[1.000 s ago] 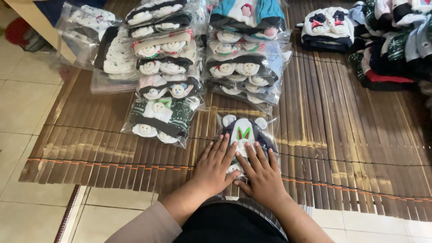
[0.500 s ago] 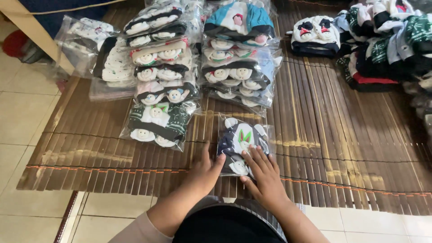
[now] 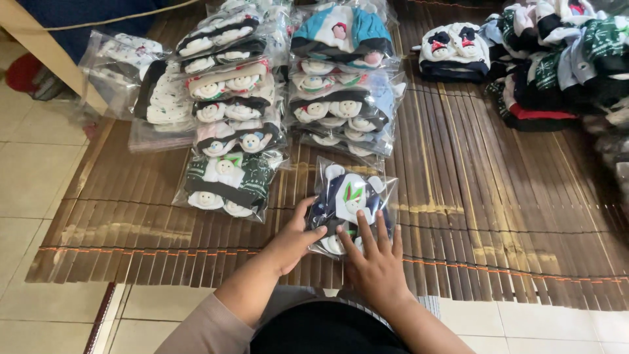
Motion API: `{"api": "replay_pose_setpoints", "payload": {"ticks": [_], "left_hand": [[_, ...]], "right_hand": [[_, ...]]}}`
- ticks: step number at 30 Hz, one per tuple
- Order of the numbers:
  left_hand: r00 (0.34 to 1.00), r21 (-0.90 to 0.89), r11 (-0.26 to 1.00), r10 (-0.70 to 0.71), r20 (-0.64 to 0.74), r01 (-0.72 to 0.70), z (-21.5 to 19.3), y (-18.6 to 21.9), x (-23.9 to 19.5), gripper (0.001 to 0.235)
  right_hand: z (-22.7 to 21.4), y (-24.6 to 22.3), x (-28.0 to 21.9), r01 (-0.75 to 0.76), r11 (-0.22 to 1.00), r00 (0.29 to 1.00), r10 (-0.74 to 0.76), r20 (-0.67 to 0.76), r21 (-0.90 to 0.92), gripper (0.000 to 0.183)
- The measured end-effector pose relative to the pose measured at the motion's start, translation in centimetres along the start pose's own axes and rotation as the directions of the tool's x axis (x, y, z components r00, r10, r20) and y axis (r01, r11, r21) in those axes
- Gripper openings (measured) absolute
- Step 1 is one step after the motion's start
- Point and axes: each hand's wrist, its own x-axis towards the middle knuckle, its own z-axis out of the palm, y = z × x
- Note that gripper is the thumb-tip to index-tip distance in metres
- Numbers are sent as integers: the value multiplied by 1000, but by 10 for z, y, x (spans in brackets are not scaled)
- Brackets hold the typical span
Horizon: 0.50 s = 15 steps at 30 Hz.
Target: Packaging baby hats into clear plastic bags
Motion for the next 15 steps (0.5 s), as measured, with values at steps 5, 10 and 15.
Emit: {"api": "replay_pose_setpoints", "payload": {"ticks": [5, 10, 15], "left_hand": [[995, -135, 991, 9, 102, 5, 7, 4, 2, 74], [964, -279, 960, 65, 258, 10, 0, 10, 1, 75], [976, -102, 991, 104, 190, -86, -26, 14, -10, 77]], "right_hand": [[-2, 2, 10, -56, 998, 998, 56, -15, 10, 74], [-34, 53, 20, -246, 784, 969, 202, 140, 570, 78], [-97, 138, 54, -850, -32, 460, 441, 770, 526, 65]]}}
